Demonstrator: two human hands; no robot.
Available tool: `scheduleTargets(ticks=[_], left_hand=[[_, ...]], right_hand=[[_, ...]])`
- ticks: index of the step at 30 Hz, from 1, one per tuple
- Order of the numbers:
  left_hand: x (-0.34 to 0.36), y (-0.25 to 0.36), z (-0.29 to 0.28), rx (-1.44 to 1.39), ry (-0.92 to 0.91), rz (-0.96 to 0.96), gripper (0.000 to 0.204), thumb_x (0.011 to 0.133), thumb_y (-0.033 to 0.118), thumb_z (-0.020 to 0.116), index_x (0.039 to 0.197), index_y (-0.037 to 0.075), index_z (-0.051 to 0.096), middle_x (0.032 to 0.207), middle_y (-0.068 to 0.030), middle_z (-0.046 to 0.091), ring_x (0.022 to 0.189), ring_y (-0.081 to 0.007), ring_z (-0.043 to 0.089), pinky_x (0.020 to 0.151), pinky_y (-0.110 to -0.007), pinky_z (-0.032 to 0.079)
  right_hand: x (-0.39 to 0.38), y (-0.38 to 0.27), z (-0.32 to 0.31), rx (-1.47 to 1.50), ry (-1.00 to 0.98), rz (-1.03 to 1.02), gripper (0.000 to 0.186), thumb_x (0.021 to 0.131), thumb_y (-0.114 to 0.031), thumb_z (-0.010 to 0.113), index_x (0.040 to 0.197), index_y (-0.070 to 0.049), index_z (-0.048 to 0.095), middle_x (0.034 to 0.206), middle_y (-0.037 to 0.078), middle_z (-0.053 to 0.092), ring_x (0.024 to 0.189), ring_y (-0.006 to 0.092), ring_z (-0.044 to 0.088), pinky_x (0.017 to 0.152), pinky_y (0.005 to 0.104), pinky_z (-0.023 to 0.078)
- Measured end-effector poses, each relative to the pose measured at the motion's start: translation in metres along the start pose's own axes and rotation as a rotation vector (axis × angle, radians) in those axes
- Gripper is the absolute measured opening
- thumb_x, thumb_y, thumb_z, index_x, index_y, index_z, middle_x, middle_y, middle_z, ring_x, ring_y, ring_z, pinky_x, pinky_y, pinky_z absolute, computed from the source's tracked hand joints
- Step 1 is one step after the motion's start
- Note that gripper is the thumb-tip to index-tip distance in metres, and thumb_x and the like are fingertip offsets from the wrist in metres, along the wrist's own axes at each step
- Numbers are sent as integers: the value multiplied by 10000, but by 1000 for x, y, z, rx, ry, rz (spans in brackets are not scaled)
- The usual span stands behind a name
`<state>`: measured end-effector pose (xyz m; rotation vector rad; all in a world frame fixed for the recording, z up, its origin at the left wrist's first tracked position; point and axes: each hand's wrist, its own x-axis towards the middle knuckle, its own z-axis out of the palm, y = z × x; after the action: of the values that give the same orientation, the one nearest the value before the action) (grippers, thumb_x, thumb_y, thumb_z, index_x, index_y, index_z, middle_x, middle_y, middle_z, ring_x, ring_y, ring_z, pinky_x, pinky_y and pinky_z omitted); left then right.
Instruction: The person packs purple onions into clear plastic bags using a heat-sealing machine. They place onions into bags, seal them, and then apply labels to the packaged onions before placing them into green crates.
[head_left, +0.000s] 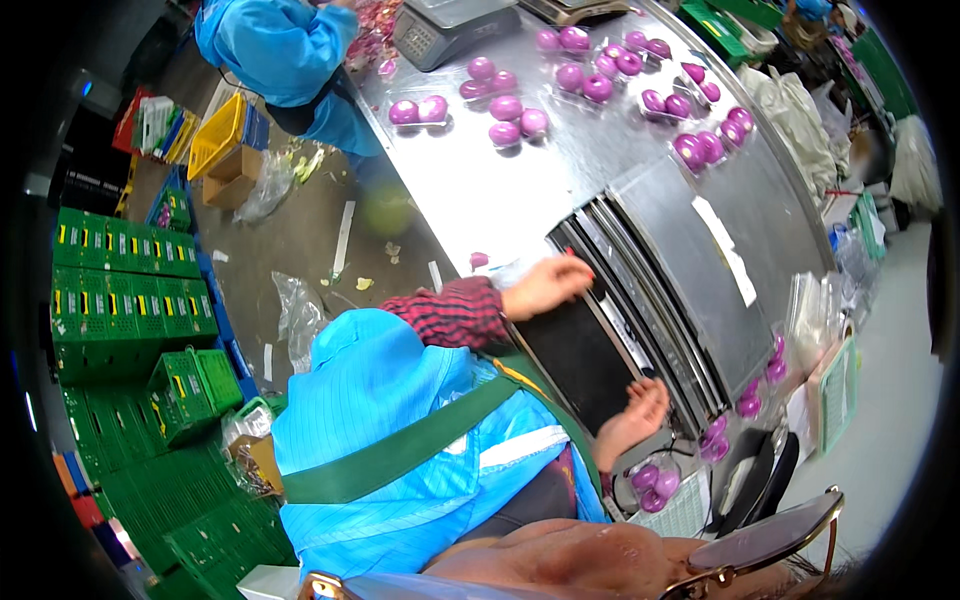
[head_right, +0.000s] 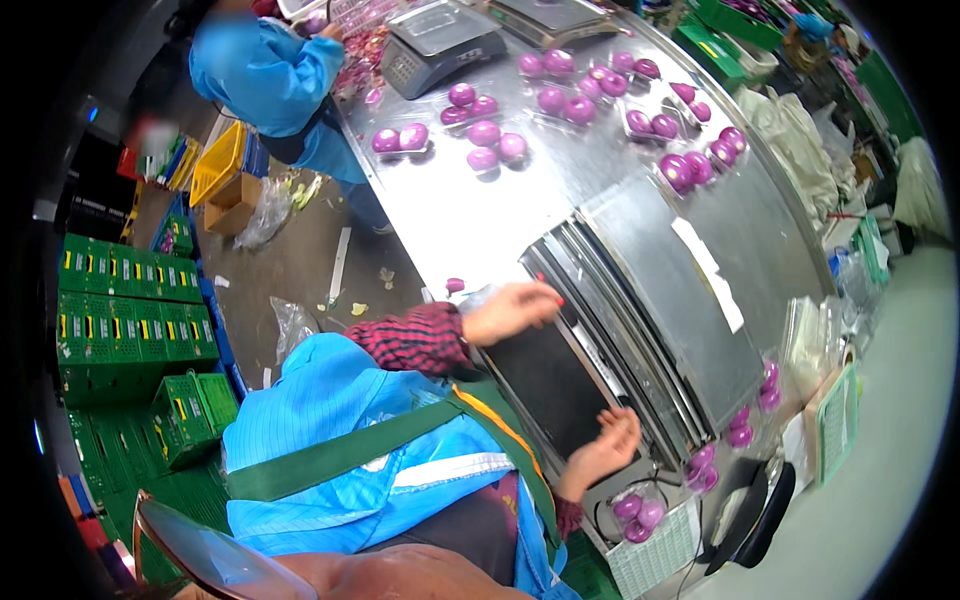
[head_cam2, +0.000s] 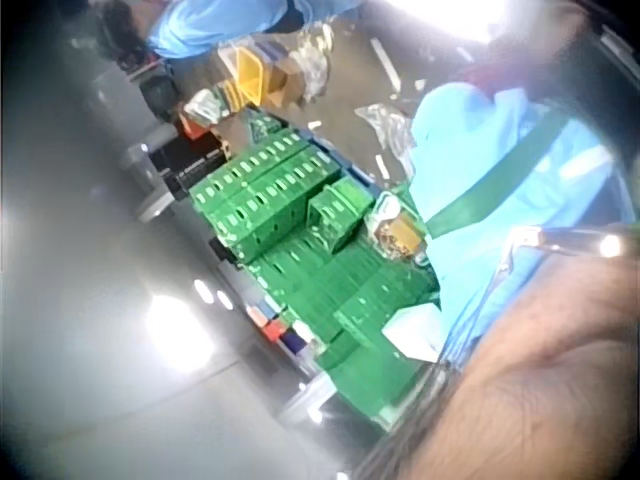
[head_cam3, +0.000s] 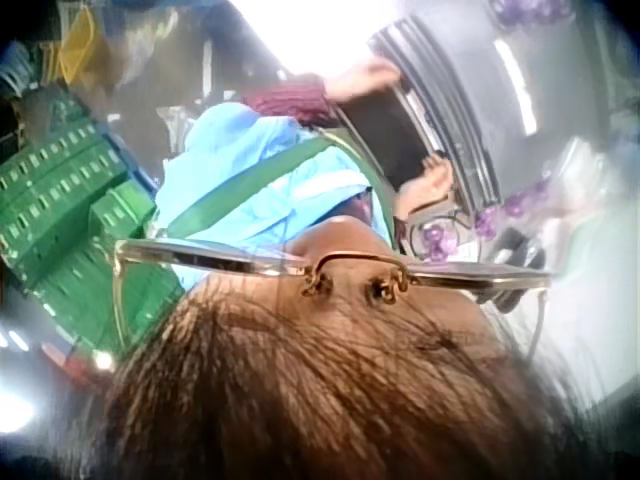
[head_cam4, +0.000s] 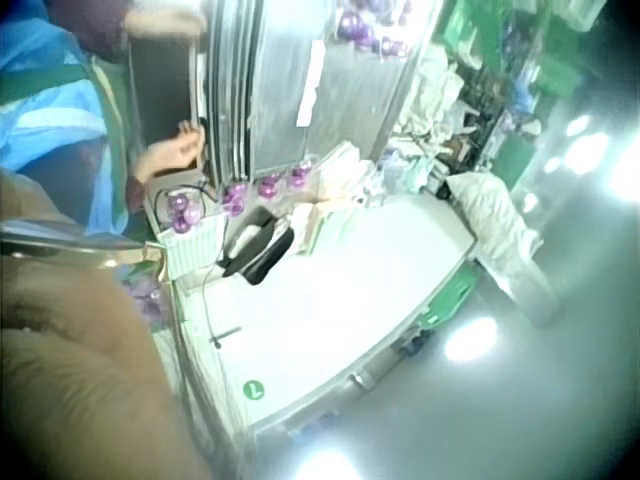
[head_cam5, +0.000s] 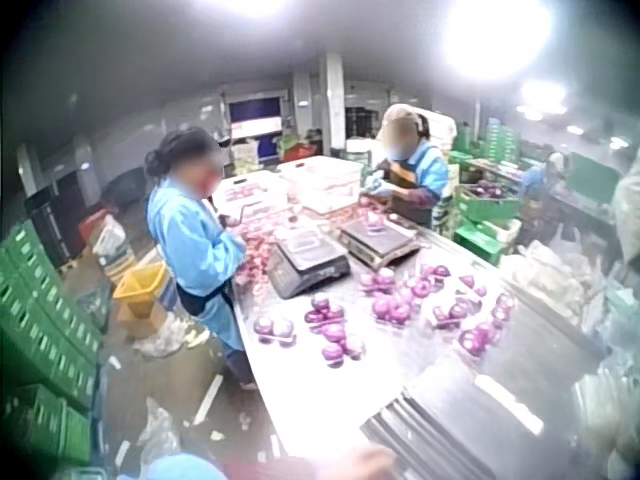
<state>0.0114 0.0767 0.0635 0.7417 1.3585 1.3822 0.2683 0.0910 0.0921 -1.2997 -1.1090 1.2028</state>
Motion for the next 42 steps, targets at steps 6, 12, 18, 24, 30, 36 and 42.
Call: scheduleTargets(ticks=[6,12,18,24,30,36,42], left_hand=[[51,-28,-260,543,868,199,457,801,44,663,1240,32,534,914,-93,630,777,-116,591,710,-279,476],[77,5,-473,1087,1285,-8,549,653,97,620,1162,-76,508,1055,-252,607,958,-417,590,852,-425,473],[74,-25,-529,616,755,-234,531,692,43,663,1207,-29,555,1049,-152,676,941,-230,655,777,-306,516],[41,18,-443,280,477,-244,618,682,-122,506,1294,-42,488,1157,-120,620,917,-150,587,757,-245,467],[19,18,-382,279,263,-345,614,720,-88,528,1324,14,481,1186,-110,619,830,-103,569,729,-235,476],[-7,37,-336,188,227,-239,596,740,-62,542,1329,9,483,1159,-75,613,687,-29,441,647,-189,412],[30,94,-239,95,134,-18,590,765,-81,550,1343,4,467,1191,-72,581,709,-39,381,694,-185,403]], right_hand=[[-15,-5,120,-92,-626,144,181,957,-38,474,1075,35,590,910,102,644,784,124,607,721,245,501],[-11,-4,204,-295,-1003,11,157,907,-35,548,1038,10,621,877,116,672,759,151,660,655,261,512],[-2,-3,297,-378,-1178,-133,168,899,-63,560,1035,6,631,936,144,663,796,210,661,692,297,511],[12,67,360,-348,-1115,160,419,908,-177,583,1272,1,476,1089,163,616,878,203,637,737,304,515],[21,100,389,-126,-1016,795,685,922,-265,592,1451,-45,214,1354,175,434,1146,213,513,810,344,508],[18,49,358,-67,-981,578,685,902,-188,623,1431,8,233,1366,204,412,1183,215,481,837,312,488],[53,-42,289,-131,-751,142,699,870,-176,662,1406,49,274,1381,259,386,1192,264,468,822,290,502]])
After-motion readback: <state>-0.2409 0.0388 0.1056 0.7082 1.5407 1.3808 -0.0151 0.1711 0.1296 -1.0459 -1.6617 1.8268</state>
